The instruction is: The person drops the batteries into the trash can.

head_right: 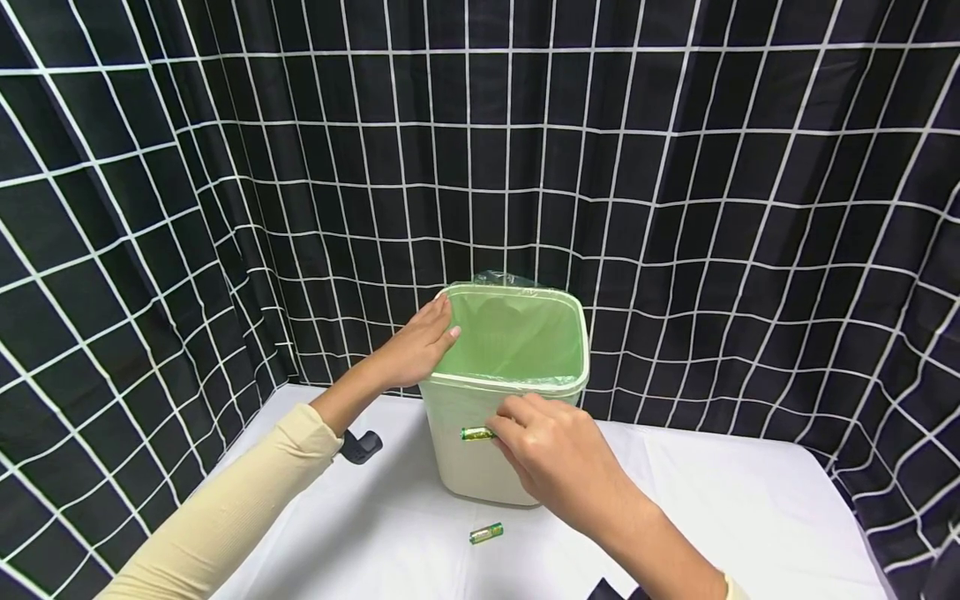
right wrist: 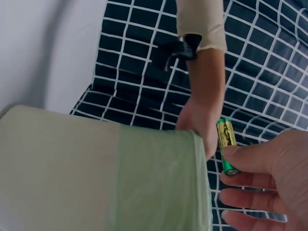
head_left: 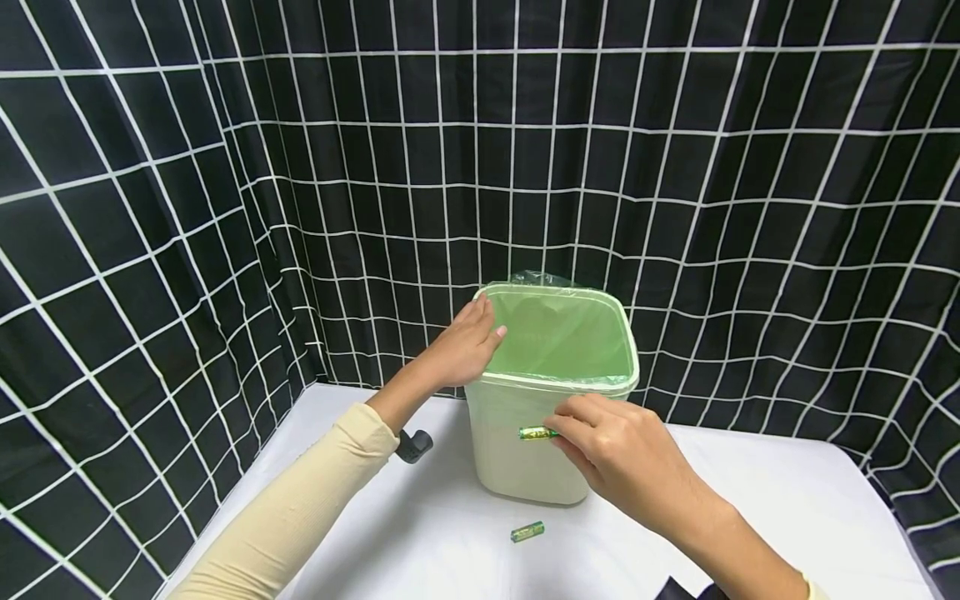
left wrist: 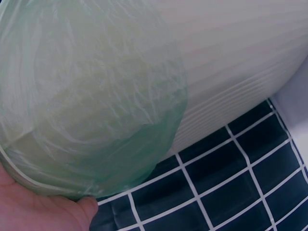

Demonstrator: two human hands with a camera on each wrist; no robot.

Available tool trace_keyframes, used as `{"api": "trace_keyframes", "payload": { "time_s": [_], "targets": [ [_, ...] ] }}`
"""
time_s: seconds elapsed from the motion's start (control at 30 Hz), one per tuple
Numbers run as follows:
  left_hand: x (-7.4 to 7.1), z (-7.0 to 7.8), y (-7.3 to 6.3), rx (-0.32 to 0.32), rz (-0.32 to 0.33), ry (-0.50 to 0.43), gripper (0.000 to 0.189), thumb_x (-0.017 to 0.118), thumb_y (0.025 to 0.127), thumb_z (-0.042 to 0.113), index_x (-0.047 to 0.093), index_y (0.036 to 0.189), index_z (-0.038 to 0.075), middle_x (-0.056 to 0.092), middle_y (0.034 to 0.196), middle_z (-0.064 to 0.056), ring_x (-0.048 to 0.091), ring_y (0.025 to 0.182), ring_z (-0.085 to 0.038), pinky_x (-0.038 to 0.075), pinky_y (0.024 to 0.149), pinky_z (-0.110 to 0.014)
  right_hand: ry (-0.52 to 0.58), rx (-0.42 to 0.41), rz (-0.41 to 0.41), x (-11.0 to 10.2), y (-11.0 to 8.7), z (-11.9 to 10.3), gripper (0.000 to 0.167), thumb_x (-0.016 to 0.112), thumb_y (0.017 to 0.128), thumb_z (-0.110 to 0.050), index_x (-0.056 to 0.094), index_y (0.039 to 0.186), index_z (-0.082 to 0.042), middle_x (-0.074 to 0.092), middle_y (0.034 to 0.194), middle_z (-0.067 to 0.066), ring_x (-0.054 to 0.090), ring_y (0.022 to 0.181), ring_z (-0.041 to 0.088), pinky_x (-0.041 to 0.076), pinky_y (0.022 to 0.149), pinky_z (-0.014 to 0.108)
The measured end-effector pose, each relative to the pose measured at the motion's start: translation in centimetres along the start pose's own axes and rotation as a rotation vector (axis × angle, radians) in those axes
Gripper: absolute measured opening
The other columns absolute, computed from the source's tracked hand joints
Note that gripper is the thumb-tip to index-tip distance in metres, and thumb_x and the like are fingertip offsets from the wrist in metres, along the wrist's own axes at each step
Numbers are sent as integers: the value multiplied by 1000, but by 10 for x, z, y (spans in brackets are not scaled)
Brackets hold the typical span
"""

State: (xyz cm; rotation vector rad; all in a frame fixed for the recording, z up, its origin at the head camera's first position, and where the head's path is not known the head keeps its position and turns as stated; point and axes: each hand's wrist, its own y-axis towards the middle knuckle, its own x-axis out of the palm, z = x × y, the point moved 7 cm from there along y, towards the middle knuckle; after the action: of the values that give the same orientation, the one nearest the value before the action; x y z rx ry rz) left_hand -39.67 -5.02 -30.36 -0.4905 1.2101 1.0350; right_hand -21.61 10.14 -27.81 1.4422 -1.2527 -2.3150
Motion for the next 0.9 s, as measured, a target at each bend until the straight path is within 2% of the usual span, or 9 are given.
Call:
{"api": "trace_keyframes", "payload": {
  "time_s": [0.1,0.33,0.53,0.9],
  "targets": [
    [0,0,0,2,0,3,64,22,112,35,14,156,-11,5,167,-25,0,156,-33,3,126,-39,1,3,-14,-3,6,4,22,83,79,-3,77,99,-7,70,94,-2,70,86,17,60,72,35],
    [-1,1,0,9,6,3,64,23,112,34,15,156,-12,6,167,-26,1,156,-33,3,126,-38,-16,0,-5,-11,20,12,18,82,81,-4,77,98,-6,70,92,-2,68,80,15,59,63,33],
    [-2,1,0,9,10,-1,64,23,112,33,17,156,-12,7,166,-27,3,156,-35,4,126,-39,-22,3,-3,-16,30,19,19,82,82,-5,78,100,-6,70,92,-2,68,81,16,58,63,32],
    [-2,1,0,7,2,3,63,23,112,33,15,156,-12,6,166,-26,1,156,-34,3,126,-39,-38,5,23,-16,47,36,17,83,82,-4,78,98,-6,71,91,-1,70,80,16,58,59,33]
  ]
}}
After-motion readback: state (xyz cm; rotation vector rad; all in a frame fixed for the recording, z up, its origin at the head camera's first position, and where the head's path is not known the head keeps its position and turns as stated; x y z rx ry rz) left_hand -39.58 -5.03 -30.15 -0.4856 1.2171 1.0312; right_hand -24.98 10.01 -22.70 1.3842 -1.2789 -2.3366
